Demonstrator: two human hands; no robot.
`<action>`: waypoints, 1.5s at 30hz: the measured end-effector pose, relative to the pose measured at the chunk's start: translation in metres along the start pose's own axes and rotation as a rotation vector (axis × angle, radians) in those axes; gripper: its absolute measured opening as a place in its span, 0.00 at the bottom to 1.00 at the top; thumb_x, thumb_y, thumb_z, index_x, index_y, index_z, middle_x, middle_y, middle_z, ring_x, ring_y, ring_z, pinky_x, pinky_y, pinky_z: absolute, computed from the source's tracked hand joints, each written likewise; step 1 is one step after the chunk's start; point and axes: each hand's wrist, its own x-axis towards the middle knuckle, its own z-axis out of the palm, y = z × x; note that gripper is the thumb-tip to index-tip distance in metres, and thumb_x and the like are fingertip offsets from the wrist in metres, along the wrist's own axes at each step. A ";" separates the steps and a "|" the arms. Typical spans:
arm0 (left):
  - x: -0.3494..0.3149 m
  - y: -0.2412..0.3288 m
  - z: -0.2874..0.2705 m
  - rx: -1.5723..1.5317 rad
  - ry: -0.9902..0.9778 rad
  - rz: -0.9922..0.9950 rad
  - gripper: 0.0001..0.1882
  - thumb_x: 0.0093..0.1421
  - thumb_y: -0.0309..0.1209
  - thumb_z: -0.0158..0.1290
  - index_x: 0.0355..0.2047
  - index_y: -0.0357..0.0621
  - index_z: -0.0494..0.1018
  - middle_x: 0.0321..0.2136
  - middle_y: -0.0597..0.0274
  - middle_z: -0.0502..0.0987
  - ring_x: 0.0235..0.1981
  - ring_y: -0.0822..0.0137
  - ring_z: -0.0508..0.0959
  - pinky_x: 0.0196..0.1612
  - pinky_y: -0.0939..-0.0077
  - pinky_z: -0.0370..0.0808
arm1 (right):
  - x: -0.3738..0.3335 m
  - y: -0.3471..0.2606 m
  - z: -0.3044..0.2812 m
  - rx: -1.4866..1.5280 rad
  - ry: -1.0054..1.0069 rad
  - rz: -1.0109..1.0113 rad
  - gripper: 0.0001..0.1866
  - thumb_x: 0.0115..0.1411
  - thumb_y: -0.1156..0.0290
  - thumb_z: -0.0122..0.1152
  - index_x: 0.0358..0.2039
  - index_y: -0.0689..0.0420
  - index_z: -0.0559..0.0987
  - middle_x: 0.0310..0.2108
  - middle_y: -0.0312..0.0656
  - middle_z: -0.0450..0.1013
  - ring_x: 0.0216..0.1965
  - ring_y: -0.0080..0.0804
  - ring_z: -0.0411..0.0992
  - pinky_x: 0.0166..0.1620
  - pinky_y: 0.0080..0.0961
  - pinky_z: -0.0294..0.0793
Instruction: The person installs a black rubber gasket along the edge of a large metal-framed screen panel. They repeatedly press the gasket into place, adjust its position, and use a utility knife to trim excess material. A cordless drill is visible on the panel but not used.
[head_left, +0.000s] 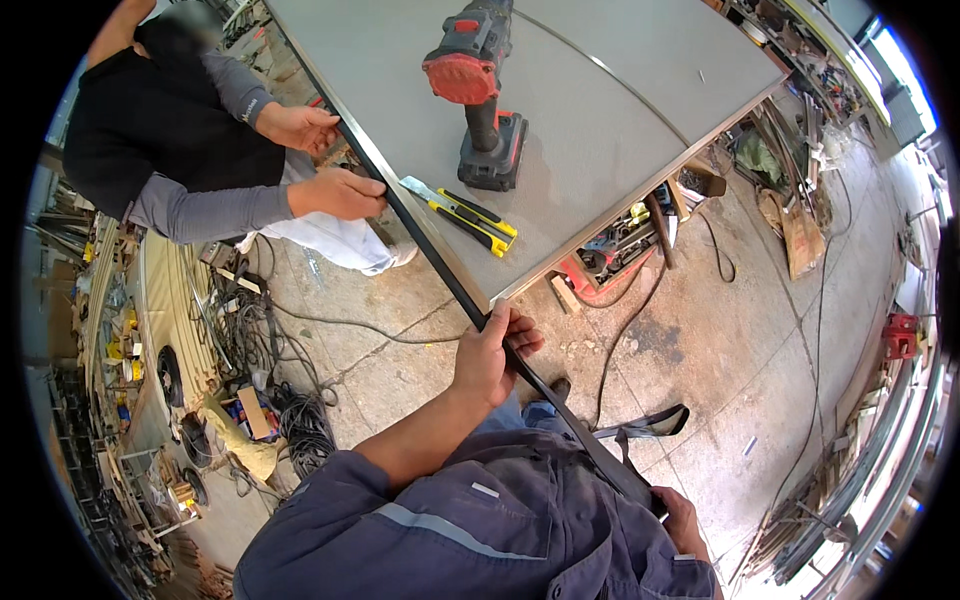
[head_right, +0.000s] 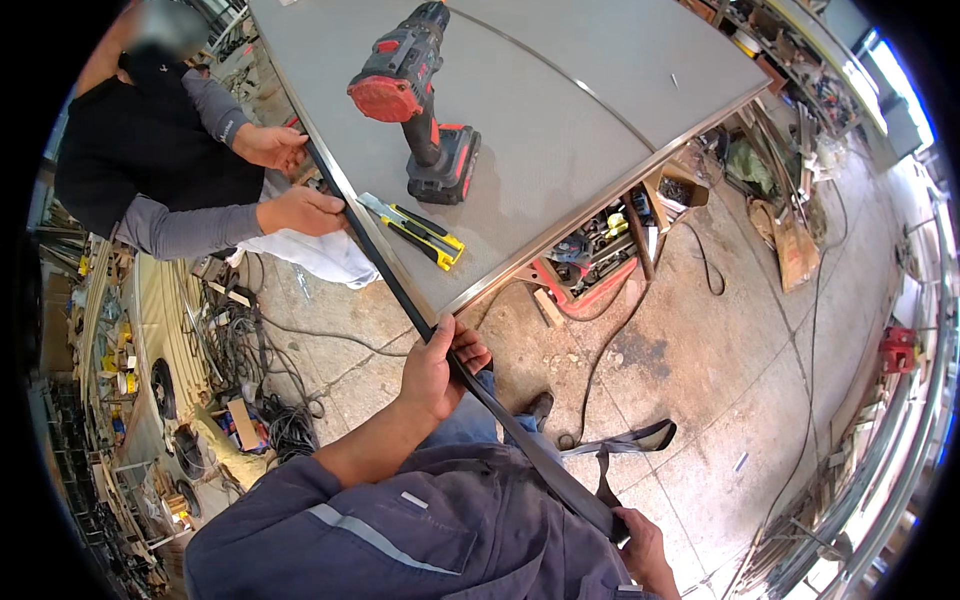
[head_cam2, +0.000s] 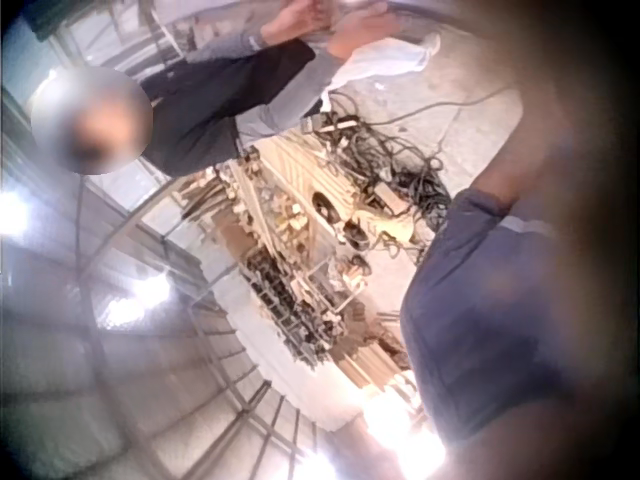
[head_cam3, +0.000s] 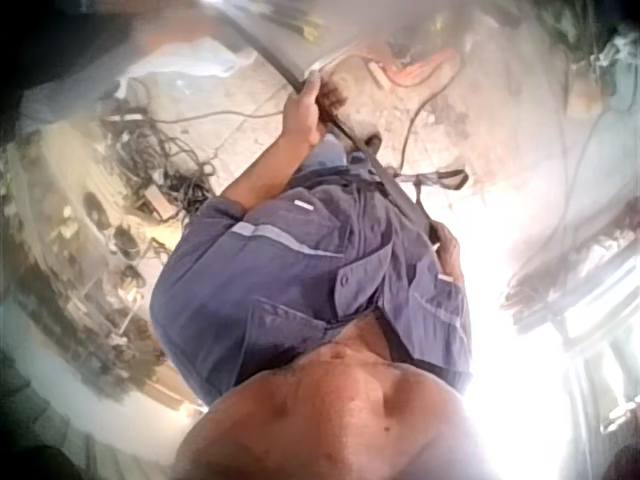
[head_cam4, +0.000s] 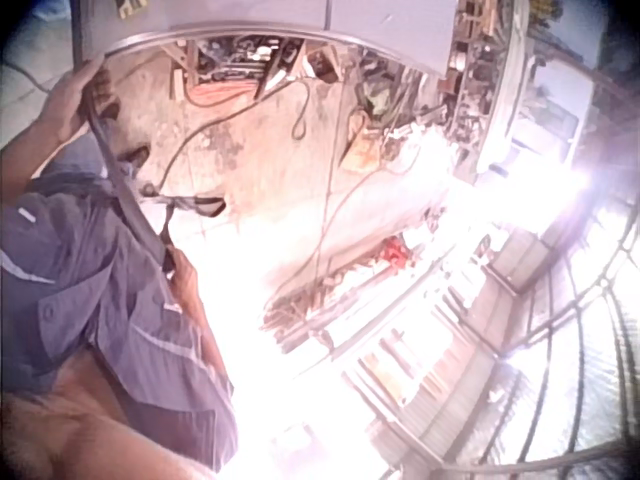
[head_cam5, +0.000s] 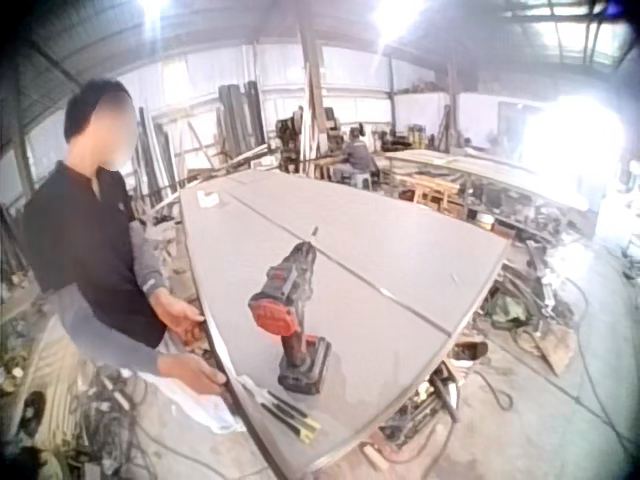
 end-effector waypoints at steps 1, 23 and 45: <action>0.000 0.000 0.000 -0.002 0.001 0.004 0.13 0.61 0.43 0.50 0.32 0.46 0.67 0.25 0.64 0.73 0.28 0.67 0.75 0.39 0.66 0.75 | -0.001 -0.002 0.001 0.010 0.012 0.014 0.25 0.41 0.67 0.68 0.41 0.60 0.72 0.34 0.49 0.73 0.35 0.46 0.73 0.37 0.31 0.73; 0.012 -0.001 0.002 -0.059 0.031 0.091 0.15 0.61 0.44 0.49 0.31 0.44 0.68 0.28 0.61 0.74 0.30 0.65 0.75 0.40 0.65 0.75 | -0.024 0.021 0.001 -0.147 0.165 0.070 0.15 0.48 0.64 0.60 0.37 0.56 0.75 0.32 0.48 0.73 0.35 0.50 0.73 0.38 0.35 0.72; 0.013 0.000 0.003 -0.072 0.024 0.076 0.16 0.61 0.45 0.49 0.32 0.44 0.68 0.29 0.61 0.74 0.31 0.65 0.75 0.40 0.66 0.74 | -0.026 0.059 0.019 -0.320 0.396 -0.200 0.11 0.38 0.81 0.59 0.26 0.54 0.79 0.33 0.40 0.76 0.41 0.41 0.71 0.43 0.32 0.71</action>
